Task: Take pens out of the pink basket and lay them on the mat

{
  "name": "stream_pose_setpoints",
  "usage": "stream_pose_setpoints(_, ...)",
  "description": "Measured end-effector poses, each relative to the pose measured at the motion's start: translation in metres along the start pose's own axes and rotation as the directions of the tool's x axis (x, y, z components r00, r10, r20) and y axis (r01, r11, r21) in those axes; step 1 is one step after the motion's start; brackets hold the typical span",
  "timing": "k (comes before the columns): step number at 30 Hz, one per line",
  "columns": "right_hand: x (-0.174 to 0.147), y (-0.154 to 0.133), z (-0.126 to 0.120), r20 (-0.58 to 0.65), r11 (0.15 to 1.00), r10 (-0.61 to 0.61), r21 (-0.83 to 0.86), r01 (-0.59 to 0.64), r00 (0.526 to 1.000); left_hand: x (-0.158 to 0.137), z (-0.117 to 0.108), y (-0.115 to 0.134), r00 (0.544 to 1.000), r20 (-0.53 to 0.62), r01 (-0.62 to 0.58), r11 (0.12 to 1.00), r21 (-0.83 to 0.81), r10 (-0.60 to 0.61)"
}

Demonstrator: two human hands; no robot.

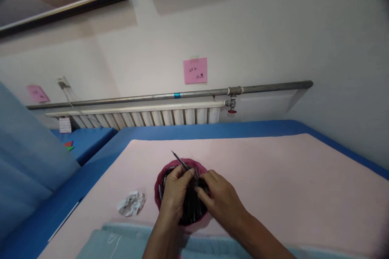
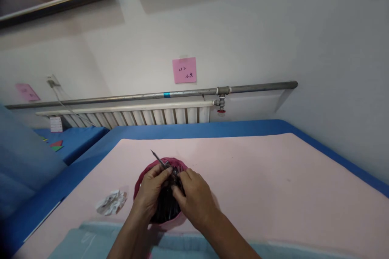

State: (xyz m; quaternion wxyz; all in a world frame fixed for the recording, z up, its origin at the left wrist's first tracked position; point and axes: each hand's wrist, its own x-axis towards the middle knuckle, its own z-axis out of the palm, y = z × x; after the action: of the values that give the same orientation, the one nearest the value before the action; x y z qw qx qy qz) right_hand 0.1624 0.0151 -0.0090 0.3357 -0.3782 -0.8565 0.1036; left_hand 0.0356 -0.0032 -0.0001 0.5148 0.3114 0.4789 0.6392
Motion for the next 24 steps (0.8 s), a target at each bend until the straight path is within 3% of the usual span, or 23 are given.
stream_pose_setpoints(6,0.004,0.003,-0.005,-0.031,0.996,0.04,0.083,-0.037,0.999,-0.006,0.006,0.008,0.995,0.08,-0.065,0.984,0.165,0.052)
stream_pose_setpoints(10,0.008,0.021,-0.009,-0.092,0.968,0.21,0.158,-0.194,0.973,0.003,-0.024,0.024,0.968,-0.156,-0.146,0.944,0.295,0.199)
stream_pose_setpoints(13,0.009,0.036,-0.008,-0.079,0.937,0.332,0.138,-0.319,0.94,0.012,-0.057,0.033,0.887,-0.366,-0.087,0.88,0.467,0.282)
stream_pose_setpoints(16,0.008,0.045,-0.006,-0.049,0.921,0.373,0.139,-0.363,0.927,0.015,-0.076,0.036,0.87,-0.375,0.035,0.718,0.696,0.321)
stream_pose_setpoints(19,0.006,0.047,-0.006,-0.031,0.915,0.382,0.155,-0.373,0.924,0.013,-0.077,0.037,0.914,-0.294,0.149,0.441,0.885,0.281)
stream_pose_setpoints(21,0.006,0.046,-0.006,-0.027,0.917,0.377,0.152,-0.369,0.926,0.012,-0.072,0.038,0.939,-0.245,0.178,0.268,0.947,0.243)
stream_pose_setpoints(24,0.006,0.047,-0.008,-0.016,0.923,0.363,0.142,-0.357,0.932,0.012,-0.065,0.037,0.95,-0.185,0.167,0.088,0.982,0.252)
